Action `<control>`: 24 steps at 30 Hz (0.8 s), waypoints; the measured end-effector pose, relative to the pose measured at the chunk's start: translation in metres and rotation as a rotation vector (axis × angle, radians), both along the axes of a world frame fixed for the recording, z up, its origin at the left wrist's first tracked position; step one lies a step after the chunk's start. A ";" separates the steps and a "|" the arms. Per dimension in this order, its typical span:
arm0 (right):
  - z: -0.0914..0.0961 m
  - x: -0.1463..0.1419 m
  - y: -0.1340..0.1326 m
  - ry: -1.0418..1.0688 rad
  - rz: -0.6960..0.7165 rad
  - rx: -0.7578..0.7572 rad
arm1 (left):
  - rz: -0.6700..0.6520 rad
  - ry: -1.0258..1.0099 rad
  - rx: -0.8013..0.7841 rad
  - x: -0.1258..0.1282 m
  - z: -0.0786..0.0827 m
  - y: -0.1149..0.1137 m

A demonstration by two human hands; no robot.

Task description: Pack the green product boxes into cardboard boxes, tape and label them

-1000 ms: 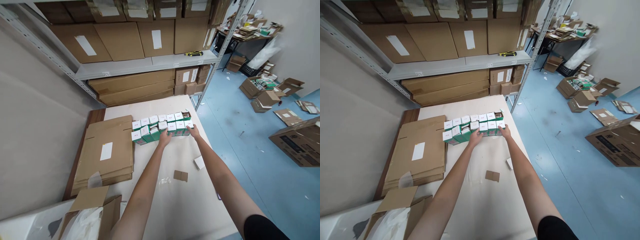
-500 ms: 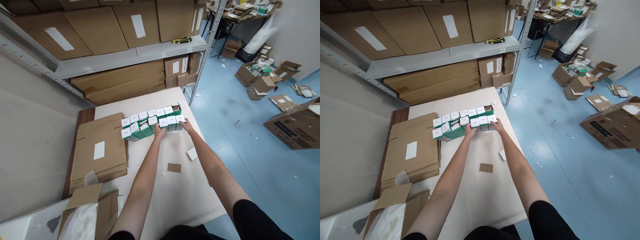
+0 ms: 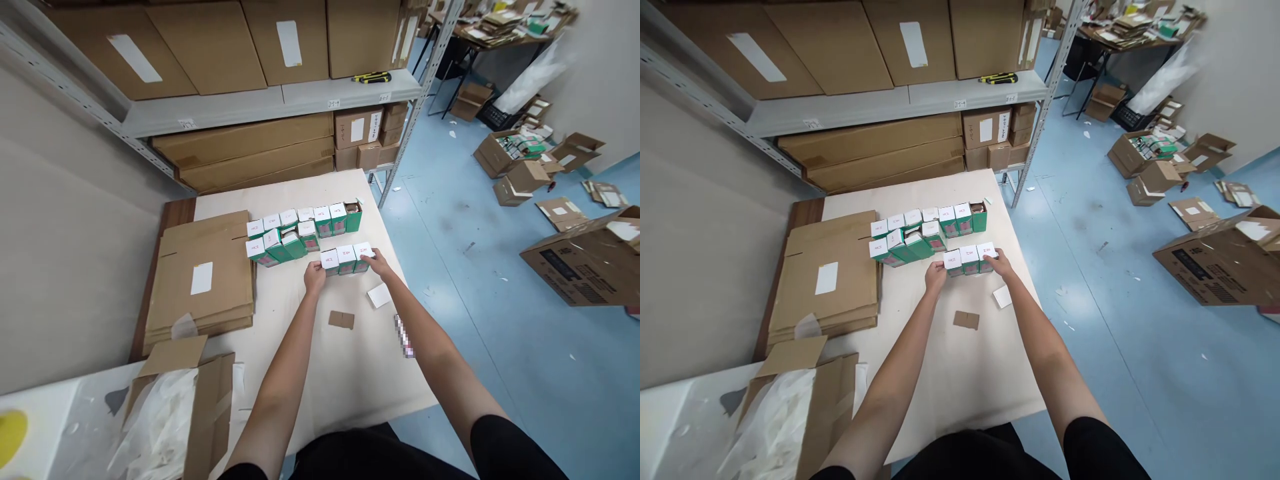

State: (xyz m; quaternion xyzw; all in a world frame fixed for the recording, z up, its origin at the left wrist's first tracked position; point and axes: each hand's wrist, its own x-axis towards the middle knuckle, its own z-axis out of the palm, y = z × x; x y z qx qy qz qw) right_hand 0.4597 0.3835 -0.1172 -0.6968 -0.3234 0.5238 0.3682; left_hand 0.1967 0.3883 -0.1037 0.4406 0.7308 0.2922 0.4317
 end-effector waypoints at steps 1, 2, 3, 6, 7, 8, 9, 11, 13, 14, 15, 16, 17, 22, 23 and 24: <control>0.000 -0.005 -0.006 -0.004 0.009 -0.007 | 0.017 0.008 -0.005 -0.005 0.001 -0.007; -0.001 -0.011 -0.011 -0.006 0.016 -0.015 | 0.037 0.019 -0.010 -0.010 0.003 -0.014; -0.001 -0.017 -0.016 -0.006 0.024 -0.023 | 0.054 0.033 -0.014 -0.015 0.004 -0.019; -0.001 -0.037 -0.028 0.016 0.058 -0.029 | 0.091 0.084 -0.022 -0.034 0.007 -0.032; 0.000 -0.045 -0.031 0.030 0.073 -0.025 | 0.105 0.093 -0.022 -0.041 0.008 -0.035; 0.001 -0.053 -0.033 0.045 0.088 -0.021 | 0.124 0.095 -0.020 -0.048 0.009 -0.038; 0.002 -0.061 -0.035 0.057 0.105 -0.019 | 0.146 0.095 -0.020 -0.057 0.011 -0.041; 0.005 -0.078 -0.035 0.077 0.148 -0.026 | 0.196 0.103 -0.031 -0.074 0.013 -0.046; 0.007 -0.094 -0.034 0.093 0.203 -0.040 | 0.240 0.126 -0.048 -0.091 0.015 -0.051; 0.008 -0.101 -0.033 0.098 0.226 -0.045 | 0.255 0.134 -0.053 -0.099 0.016 -0.053; 0.008 -0.108 -0.032 0.099 0.240 -0.050 | 0.263 0.135 -0.052 -0.106 0.017 -0.055; 0.009 -0.113 -0.030 0.096 0.245 -0.055 | 0.266 0.130 -0.047 -0.112 0.017 -0.057; 0.009 -0.118 -0.030 0.091 0.242 -0.058 | 0.264 0.120 -0.040 -0.117 0.018 -0.058; 0.012 -0.127 -0.026 0.079 0.227 -0.058 | 0.262 0.103 -0.030 -0.125 0.018 -0.057; 0.012 -0.127 -0.025 0.077 0.227 -0.058 | 0.263 0.105 -0.030 -0.125 0.018 -0.056; 0.013 -0.127 -0.024 0.072 0.227 -0.061 | 0.260 0.107 -0.031 -0.126 0.017 -0.056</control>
